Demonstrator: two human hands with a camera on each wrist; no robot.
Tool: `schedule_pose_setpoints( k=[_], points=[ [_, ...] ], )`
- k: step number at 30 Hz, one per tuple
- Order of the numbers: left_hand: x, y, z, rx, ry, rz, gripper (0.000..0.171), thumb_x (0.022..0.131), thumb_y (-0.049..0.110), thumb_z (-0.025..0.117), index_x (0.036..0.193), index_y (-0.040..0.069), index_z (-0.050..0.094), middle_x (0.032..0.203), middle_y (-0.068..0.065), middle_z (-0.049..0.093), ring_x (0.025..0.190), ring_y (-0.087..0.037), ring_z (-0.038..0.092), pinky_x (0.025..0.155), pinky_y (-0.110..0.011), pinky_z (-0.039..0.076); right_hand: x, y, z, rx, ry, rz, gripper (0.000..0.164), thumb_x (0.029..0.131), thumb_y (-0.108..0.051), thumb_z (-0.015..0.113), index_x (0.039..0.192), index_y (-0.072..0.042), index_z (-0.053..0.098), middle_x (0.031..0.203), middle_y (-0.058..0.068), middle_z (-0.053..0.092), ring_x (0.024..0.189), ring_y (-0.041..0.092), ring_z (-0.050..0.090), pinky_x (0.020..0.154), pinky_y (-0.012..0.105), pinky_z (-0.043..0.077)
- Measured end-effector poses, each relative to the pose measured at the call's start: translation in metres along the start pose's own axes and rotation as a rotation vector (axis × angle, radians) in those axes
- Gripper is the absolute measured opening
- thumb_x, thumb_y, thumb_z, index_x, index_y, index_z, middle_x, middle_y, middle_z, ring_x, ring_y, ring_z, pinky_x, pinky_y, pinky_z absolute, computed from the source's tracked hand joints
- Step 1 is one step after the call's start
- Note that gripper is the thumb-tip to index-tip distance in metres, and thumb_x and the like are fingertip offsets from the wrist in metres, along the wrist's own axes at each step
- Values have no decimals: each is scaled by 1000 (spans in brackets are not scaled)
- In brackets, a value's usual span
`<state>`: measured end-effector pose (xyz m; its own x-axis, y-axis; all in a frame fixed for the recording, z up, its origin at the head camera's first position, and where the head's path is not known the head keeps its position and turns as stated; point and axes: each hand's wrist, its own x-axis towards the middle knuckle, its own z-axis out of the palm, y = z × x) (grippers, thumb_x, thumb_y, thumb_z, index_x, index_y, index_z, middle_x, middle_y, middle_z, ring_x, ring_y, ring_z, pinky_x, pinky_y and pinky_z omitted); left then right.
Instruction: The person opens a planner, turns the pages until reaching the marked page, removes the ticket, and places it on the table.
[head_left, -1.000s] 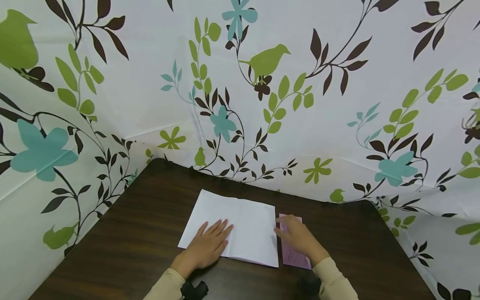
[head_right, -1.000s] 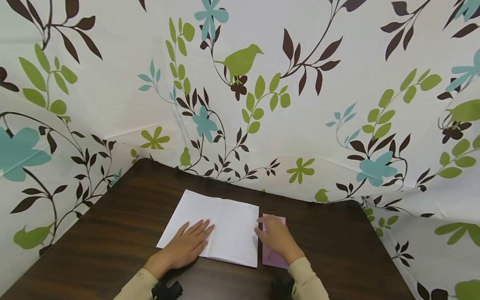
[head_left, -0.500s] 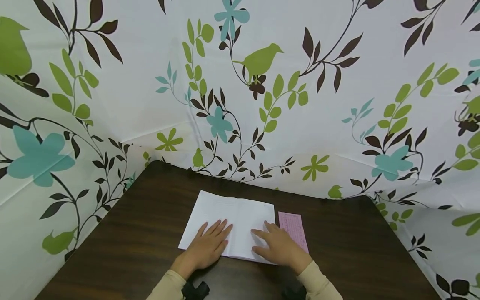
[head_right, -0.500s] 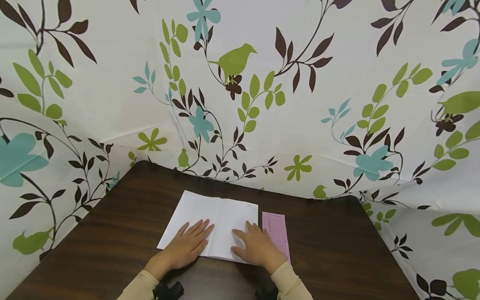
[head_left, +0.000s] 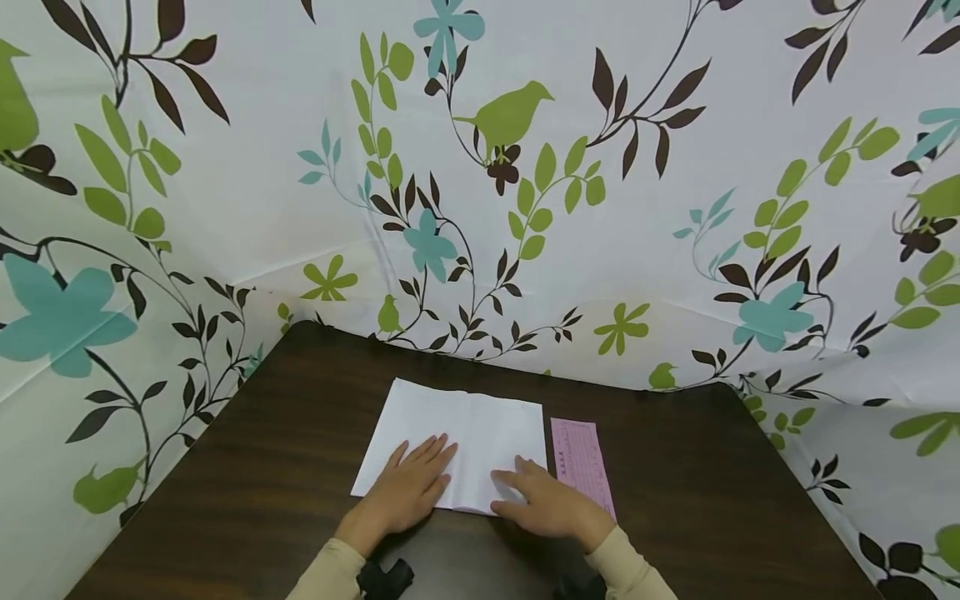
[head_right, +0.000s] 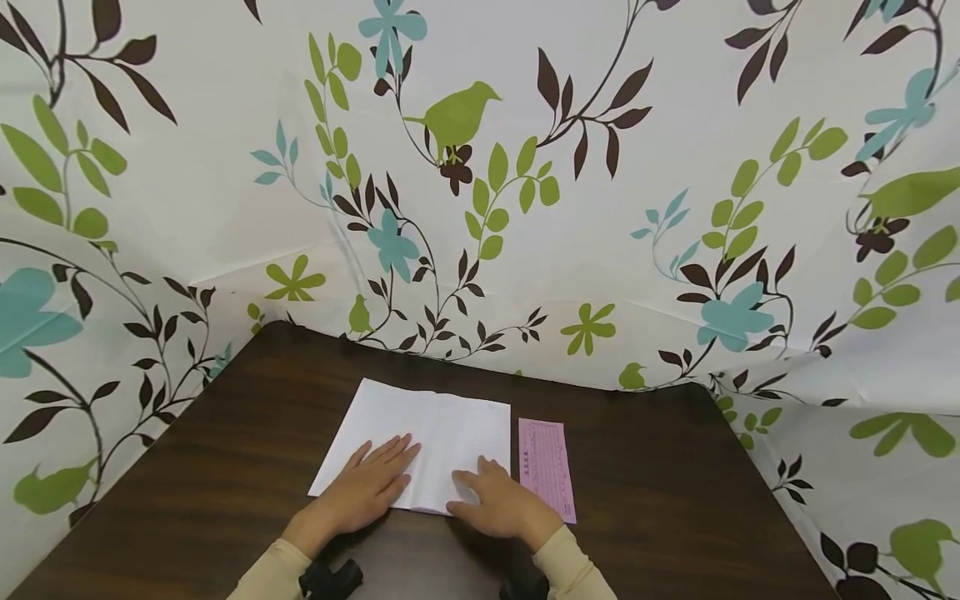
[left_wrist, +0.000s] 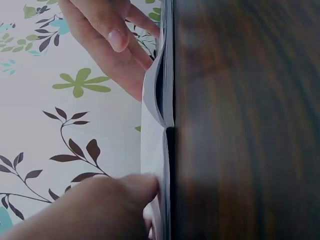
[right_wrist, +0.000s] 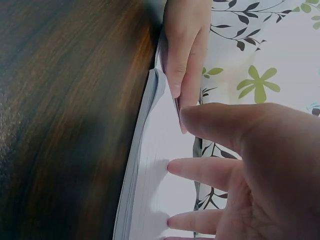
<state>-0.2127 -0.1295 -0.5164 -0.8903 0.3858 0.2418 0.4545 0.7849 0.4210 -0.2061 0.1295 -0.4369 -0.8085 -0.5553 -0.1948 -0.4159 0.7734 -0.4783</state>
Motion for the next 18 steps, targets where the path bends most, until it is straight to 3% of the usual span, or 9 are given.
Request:
schedule_pose_setpoints(
  k=[2, 5, 8, 10, 12, 18],
  points=[
    [1, 5, -7, -35, 36, -75, 50, 108, 29, 52, 151, 5, 52, 160, -20, 43, 150, -39, 36, 118, -72, 13, -1, 1, -1, 16, 5, -3, 55, 103, -41, 61, 142, -3, 61, 154, 37, 40, 147, 52, 34, 114, 68, 31],
    [-1, 11, -21, -79, 110, -260, 56, 106, 28, 56, 149, -6, 49, 156, -32, 40, 147, -49, 34, 112, -79, 13, -2, 2, 1, 43, 4, -10, 53, 103, -40, 61, 141, -3, 63, 154, 36, 40, 147, 51, 34, 115, 68, 31],
    [-2, 13, -38, -108, 182, -442, 67, 106, 34, 55, 149, -15, 39, 150, -41, 39, 141, -57, 34, 104, -81, 23, -4, 2, 2, 58, 12, -18, 51, 103, -39, 61, 139, -3, 64, 154, 35, 41, 147, 50, 35, 115, 67, 30],
    [-2, 11, -50, -124, 196, -528, 75, 106, 39, 53, 149, -19, 33, 146, -44, 39, 137, -61, 34, 97, -81, 29, -4, 3, 1, 60, 21, -26, 50, 104, -38, 61, 138, -2, 64, 153, 35, 42, 146, 50, 36, 115, 67, 30],
    [-3, 8, -61, -141, 185, -576, 79, 106, 42, 51, 149, -21, 29, 143, -47, 38, 133, -64, 35, 92, -82, 33, -5, 4, -1, 58, 28, -32, 49, 104, -37, 61, 137, -2, 65, 152, 35, 43, 146, 51, 37, 115, 67, 30],
    [-1, -6, -83, -323, 115, -622, 83, 108, 44, 44, 148, -24, 20, 142, -53, 31, 132, -70, 33, 103, -76, 35, -6, 6, -4, 64, 31, -39, 49, 104, -36, 61, 137, -1, 65, 152, 36, 44, 146, 52, 37, 115, 68, 30]
  ],
)
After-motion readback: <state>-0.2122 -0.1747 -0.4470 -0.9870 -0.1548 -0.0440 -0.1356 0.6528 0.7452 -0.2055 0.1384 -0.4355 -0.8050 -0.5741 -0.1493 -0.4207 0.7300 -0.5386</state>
